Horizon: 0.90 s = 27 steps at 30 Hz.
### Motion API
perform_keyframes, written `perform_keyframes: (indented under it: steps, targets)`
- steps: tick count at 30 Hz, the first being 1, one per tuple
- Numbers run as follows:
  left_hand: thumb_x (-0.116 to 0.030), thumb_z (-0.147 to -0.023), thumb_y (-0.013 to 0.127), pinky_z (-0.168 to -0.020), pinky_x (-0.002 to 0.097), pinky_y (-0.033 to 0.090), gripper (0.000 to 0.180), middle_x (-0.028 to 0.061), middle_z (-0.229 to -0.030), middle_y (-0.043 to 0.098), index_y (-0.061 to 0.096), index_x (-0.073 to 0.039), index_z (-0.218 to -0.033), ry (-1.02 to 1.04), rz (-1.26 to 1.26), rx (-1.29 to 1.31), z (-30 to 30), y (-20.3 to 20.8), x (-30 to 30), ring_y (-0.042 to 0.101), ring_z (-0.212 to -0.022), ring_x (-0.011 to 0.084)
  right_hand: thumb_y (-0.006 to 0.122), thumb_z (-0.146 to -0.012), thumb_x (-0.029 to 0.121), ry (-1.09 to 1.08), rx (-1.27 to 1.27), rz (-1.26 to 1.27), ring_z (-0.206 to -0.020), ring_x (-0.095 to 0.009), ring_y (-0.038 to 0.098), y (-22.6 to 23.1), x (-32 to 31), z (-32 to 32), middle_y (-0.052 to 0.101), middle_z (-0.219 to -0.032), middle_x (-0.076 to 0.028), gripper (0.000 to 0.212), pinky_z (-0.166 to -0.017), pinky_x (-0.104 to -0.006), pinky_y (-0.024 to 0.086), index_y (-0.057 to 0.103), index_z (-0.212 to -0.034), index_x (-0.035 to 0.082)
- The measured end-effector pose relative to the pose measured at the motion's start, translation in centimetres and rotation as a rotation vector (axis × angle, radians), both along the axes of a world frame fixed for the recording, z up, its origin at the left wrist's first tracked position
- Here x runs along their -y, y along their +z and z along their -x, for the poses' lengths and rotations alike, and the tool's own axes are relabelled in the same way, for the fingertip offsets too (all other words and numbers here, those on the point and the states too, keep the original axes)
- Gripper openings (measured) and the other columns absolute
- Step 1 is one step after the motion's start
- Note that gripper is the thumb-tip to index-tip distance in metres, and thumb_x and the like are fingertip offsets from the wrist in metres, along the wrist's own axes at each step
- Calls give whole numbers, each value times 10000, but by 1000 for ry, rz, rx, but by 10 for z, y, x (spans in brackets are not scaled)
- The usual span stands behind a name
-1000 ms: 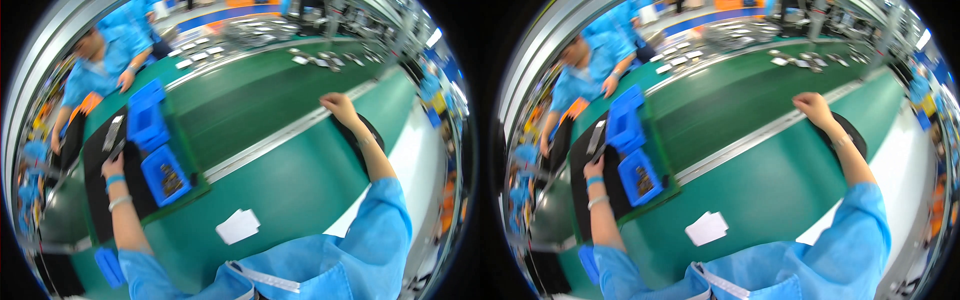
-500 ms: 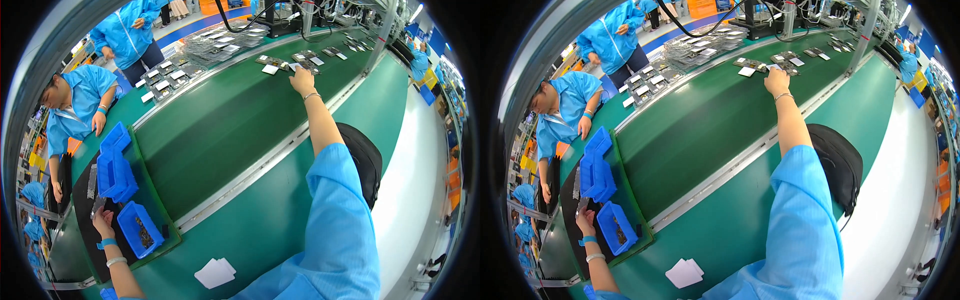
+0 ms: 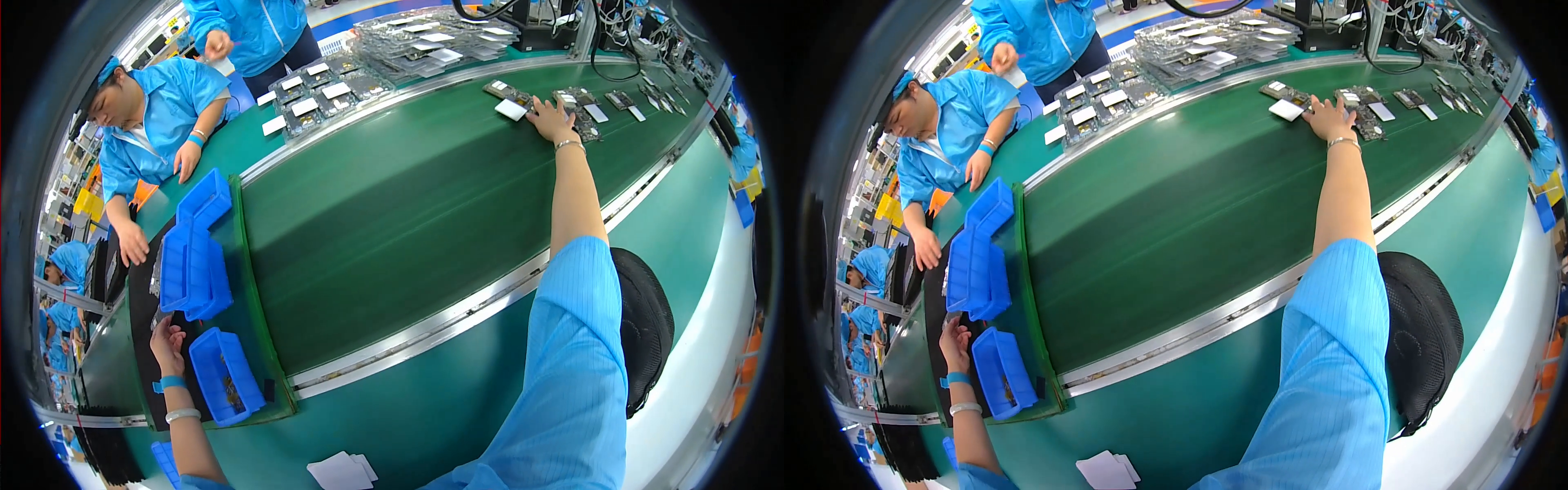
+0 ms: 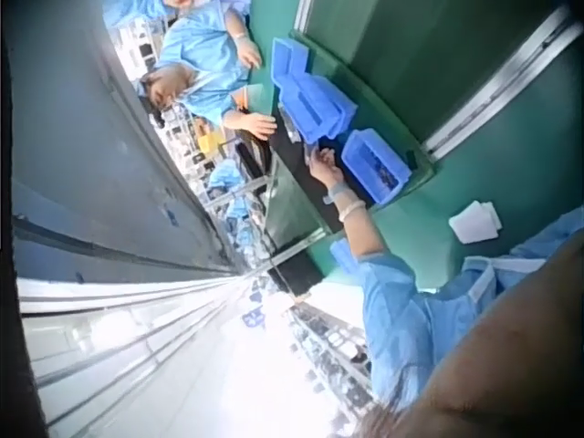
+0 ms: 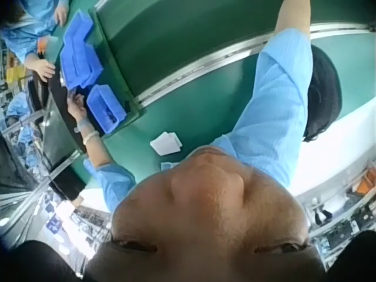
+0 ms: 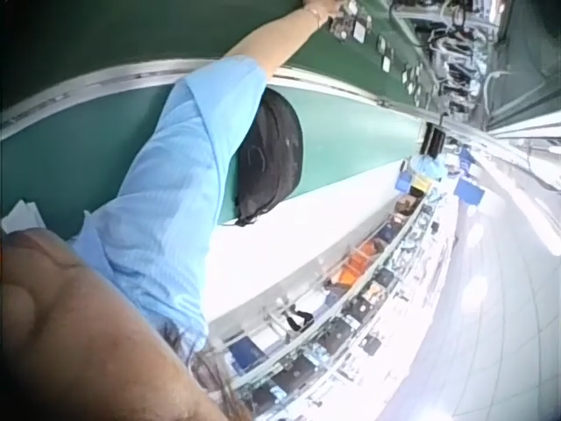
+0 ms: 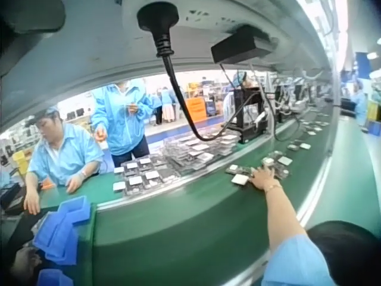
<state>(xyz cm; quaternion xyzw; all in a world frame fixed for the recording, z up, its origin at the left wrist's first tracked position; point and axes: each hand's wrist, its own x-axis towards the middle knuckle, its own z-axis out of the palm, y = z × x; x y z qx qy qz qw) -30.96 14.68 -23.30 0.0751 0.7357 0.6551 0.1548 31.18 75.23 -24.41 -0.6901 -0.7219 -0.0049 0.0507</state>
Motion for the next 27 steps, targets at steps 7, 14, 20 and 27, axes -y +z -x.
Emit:
perform_keyframes:
  steps: [7,14,20,27]
  targets:
    - [-204,-886,592,-441,192,496,220,73,-690,625,632,-20,-1000,-26,-40,-40,-6,-4,0,610,-523,147,595,-800,544,123,141,-223,-1287,-343,370,23,41,40,535,-1269,-178,579,-1043,-606,195,587,-1221,147]
    - [-273,-894,587,-536,264,529,276,79,-710,623,613,-23,-1009,-157,-167,55,-24,8,-4,620,-583,167,506,-851,540,336,-348,80,-895,-267,638,75,112,38,639,-1043,-154,531,-764,-367,484,643,-1153,126]
    - [-222,-944,512,-558,209,400,201,3,-721,565,611,-49,-973,-78,-420,-515,-113,74,14,524,-639,71,533,-864,554,494,-759,698,-790,-199,671,153,285,71,628,-1091,-145,640,-668,-291,541,581,-1192,7]
    - [-212,-743,759,-814,299,453,787,115,-1185,554,345,-63,-1395,-1067,-144,-651,-295,158,16,560,-1006,179,526,-861,594,896,-561,1238,-807,-216,677,180,415,136,648,-969,-157,695,-679,-270,546,587,-1138,-41]
